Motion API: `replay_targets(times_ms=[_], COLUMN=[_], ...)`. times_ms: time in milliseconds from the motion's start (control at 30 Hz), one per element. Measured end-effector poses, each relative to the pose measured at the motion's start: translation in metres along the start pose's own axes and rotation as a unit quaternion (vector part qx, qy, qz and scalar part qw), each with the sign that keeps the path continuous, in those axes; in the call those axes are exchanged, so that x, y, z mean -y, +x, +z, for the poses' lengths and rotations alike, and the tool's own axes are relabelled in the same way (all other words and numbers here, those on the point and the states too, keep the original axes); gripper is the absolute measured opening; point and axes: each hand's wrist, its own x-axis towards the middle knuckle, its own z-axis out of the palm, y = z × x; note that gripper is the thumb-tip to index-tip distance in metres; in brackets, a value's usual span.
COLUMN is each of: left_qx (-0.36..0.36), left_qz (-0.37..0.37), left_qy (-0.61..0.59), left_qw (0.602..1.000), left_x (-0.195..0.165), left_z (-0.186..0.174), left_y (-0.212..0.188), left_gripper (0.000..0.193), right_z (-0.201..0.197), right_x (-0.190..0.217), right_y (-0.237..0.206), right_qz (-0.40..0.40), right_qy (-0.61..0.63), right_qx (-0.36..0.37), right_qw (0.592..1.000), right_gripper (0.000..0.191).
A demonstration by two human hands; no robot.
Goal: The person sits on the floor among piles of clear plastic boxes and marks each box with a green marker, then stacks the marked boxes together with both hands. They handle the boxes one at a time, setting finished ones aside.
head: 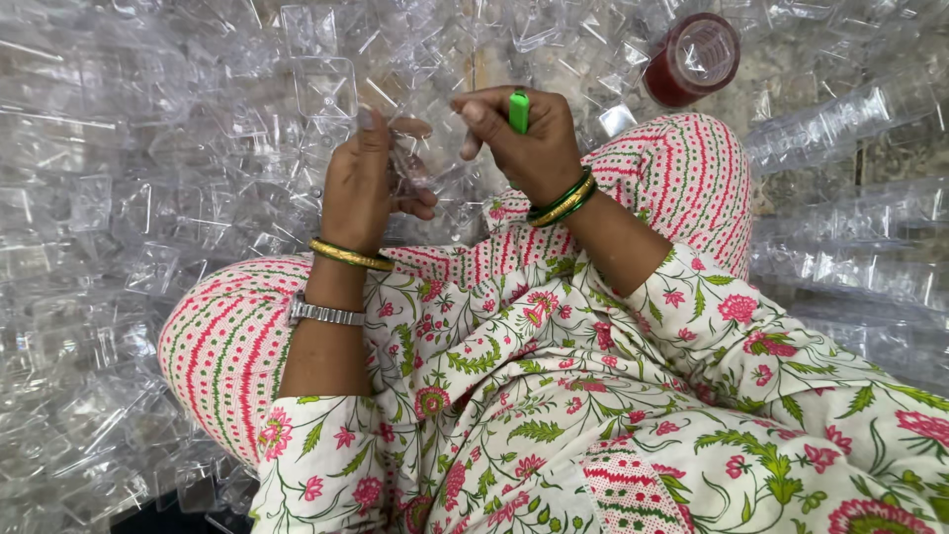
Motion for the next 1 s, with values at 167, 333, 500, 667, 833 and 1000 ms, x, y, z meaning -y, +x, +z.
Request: replay_targets(times_ms=[167, 333, 500, 667, 833, 1000], left_qx=[0.023, 0.026, 0.038, -0.036, -0.058, -0.049], left_qz=[-0.024, -0.066, -0.079, 0.001, 0.037, 0.006], left_qy=[-0.053, -0.056, -0.029, 0.005, 0.025, 0.081], left_qw=[0.998, 0.996, 0.996, 0.999, 0.997, 0.996], left_x=[-0.007, -0.01, -0.009, 0.004, 0.014, 0.012], left_z=[-0.005, -0.006, -0.005, -0.005, -0.006, 0.0], left_y=[0.0, 0.0, -0.001, 0.004, 0.01, 0.008], left_gripper=[0.076, 0.077, 0.078, 0.07, 0.065, 0.068], right_z=[-0.011, -0.018, -0.014, -0.023, -0.009, 0.005], right_x=[0.011, 0.008, 0.0, 0.006, 0.011, 0.014], right_y=[0.008, 0.01, 0.014, 0.01, 0.011, 0.01], right_qz=[-0.055, -0.012, -0.065, -0.121, -0.017, -0.078], right_qy=[-0.076, -0.099, -0.126, -0.182, -0.079, -0.04], right_qx=[0.048, 0.075, 0.044, 0.08, 0.02, 0.026], right_qw=[0.994, 0.992, 0.989, 0.972, 0.997, 0.996], right_gripper=[0.047, 0.039, 0.031, 0.034, 0.023, 0.015])
